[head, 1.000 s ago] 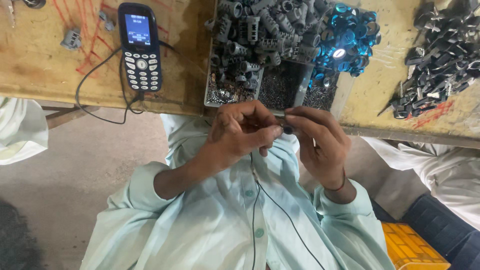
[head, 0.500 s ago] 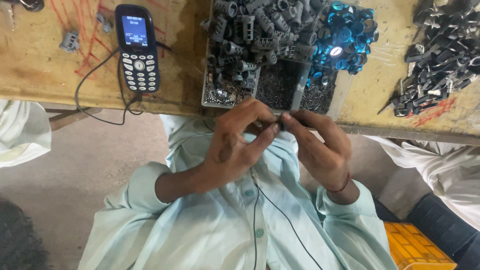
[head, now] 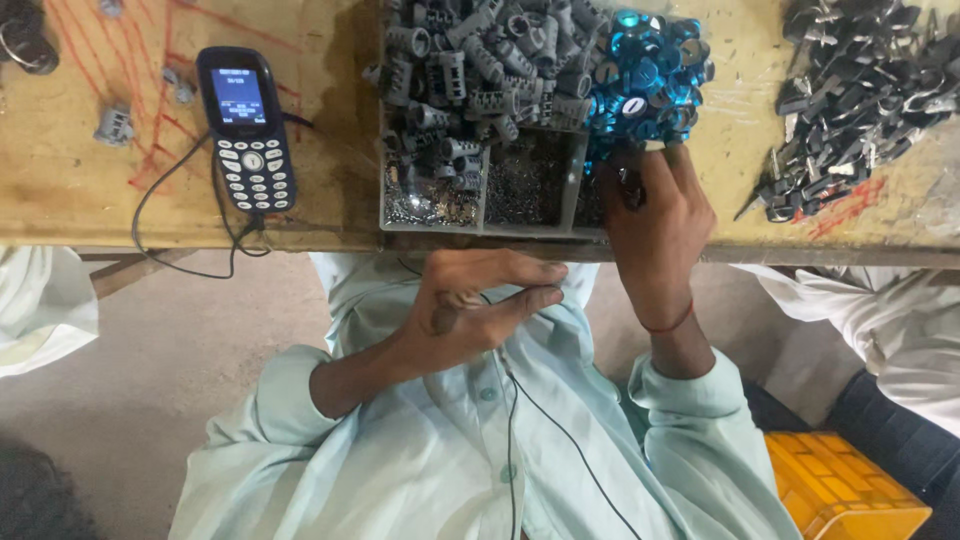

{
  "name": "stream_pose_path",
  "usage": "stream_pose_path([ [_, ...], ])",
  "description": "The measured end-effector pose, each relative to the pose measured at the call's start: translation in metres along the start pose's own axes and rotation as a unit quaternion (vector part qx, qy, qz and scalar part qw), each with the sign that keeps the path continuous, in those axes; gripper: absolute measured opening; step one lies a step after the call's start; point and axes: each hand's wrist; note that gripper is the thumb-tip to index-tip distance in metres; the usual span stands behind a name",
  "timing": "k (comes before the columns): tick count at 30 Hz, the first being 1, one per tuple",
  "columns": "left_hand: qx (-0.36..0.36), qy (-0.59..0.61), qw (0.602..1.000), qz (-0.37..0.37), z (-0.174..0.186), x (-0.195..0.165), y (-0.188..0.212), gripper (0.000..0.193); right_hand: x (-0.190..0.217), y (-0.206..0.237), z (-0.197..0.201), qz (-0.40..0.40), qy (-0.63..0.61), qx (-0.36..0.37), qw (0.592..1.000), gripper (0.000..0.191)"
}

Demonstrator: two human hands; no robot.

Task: The person sits at a workbench and assembles small plastic components by hand, picking parts from a compartmented tray, fitting pieces together, and placing finished assemblies back into the tray. They briefly press buttons on a mobile phone on the bench before resuming assembly.

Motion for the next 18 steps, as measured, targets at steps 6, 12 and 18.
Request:
stream_pose_path([
  [6,-0.011,-0.24,0.956,-0.166,0.005,0.008,-0.007,0.033,-0.012,0.03,0.04,-0.183,-0.427,0.061,0.883,0.018],
  [12,0.001,-0.352,0.884,-0.309,0.009,0.007,-0.017,0.015,0.008,0.041,0.045,-0.224,-0.601,0.131,0.756,0.015],
  [18,0.015,-0.35,0.877,-0.329,0.014,-0.004,-0.023,0.022,-0.009,0.044,0.032,-0.189,-0.64,0.212,0.714,0.022],
])
Point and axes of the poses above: each hand's wrist, its own y-axis away from the middle knuckle, its own z-axis out of the back of the hand, x = y × z, and after that the axes turned 12 degrees about z, right-handed
